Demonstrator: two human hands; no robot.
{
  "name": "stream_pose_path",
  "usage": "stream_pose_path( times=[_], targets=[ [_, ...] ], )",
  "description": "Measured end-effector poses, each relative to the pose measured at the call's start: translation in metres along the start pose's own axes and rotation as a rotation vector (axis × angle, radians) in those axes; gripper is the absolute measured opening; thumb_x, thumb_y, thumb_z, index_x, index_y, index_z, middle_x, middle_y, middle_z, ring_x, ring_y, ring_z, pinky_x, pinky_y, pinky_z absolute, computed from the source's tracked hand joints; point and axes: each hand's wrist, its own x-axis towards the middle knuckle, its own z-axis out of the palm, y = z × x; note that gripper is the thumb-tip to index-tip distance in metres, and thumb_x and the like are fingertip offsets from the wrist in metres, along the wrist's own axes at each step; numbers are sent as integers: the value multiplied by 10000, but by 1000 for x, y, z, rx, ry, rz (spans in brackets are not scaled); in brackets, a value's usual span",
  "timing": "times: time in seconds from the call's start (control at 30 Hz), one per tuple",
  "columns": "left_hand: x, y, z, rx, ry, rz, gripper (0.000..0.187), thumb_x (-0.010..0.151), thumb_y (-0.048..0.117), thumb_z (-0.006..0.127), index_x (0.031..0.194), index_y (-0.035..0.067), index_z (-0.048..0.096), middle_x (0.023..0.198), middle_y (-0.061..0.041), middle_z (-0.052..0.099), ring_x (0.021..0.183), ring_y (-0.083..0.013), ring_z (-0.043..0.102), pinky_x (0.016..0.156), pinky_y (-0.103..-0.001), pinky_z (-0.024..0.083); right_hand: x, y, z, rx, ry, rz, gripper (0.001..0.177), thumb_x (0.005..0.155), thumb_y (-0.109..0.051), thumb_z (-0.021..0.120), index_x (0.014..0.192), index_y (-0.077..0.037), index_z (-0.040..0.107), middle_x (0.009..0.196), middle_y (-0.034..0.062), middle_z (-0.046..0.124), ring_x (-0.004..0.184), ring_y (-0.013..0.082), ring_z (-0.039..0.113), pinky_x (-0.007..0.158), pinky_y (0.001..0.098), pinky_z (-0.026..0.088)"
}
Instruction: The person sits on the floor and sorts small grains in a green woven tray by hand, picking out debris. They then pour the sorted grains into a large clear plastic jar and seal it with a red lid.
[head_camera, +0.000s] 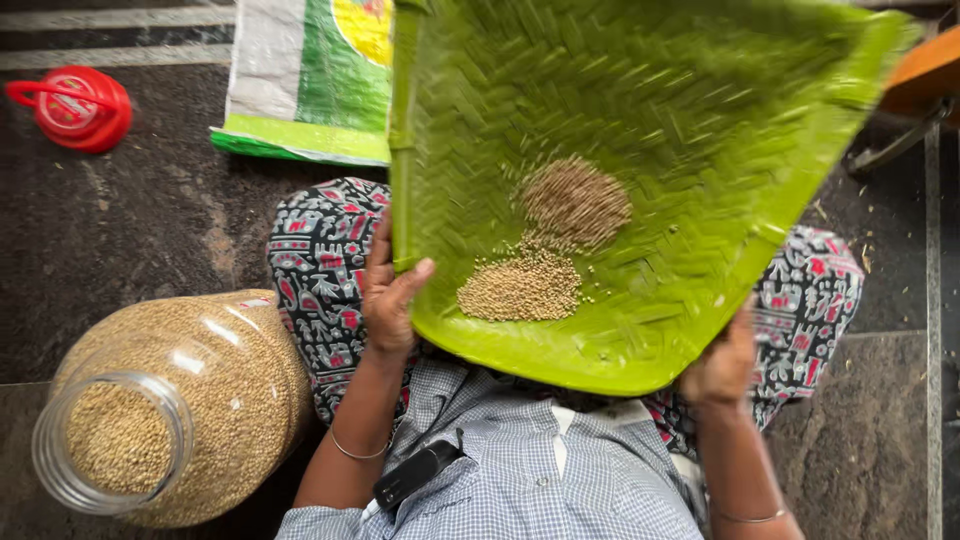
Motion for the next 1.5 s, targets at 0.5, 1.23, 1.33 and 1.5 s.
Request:
stream_pose_path(
  times=[0.5, 1.23, 1.33, 1.5],
  targets=[
    [63, 26, 49, 80, 85, 270, 479, 1098, 123, 605, 1535, -61, 533, 1342, -179, 665, 1202, -214, 599, 1093, -333, 478, 41, -73, 52, -39, -171, -228, 744, 1090, -604, 247, 1589, -63, 349, 1511, 97, 530, 1331, 211, 570, 1157, 388, 474],
    [65, -30, 15, 339, 151, 62, 415, 1047, 129, 555, 1428, -34, 571, 1312, -124, 682, 1135, -174, 634, 998, -299, 511, 59, -26, 31, -429, -55, -103, 607, 1116, -428, 297, 1486, 32, 439, 1403, 181, 575, 1238, 282, 586, 1052, 418, 484],
    [55, -60, -7, 445, 156, 132, 488, 1004, 116, 582, 1464, -32, 515, 1393, -120, 639, 1212, -177, 597, 1031, -307, 471, 47, 7, 3, -452, -3, 52, 606, 1092, -447, 359, 1442, 31, 485, 1324, 173, 609, 1151, 274, 602, 974, 418, 498],
    [82, -2, 38, 406, 166, 147, 512, 1074, 159, 591, 1506, -37, 399, 1438, -121, 599, 1296, -173, 578, 1120, -289, 424, 78, -51, 36, -574, 60, -67, 641, 1086, -498, 402, 1396, 48, 530, 1244, 208, 634, 1083, 300, 618, 923, 423, 524]
  ],
)
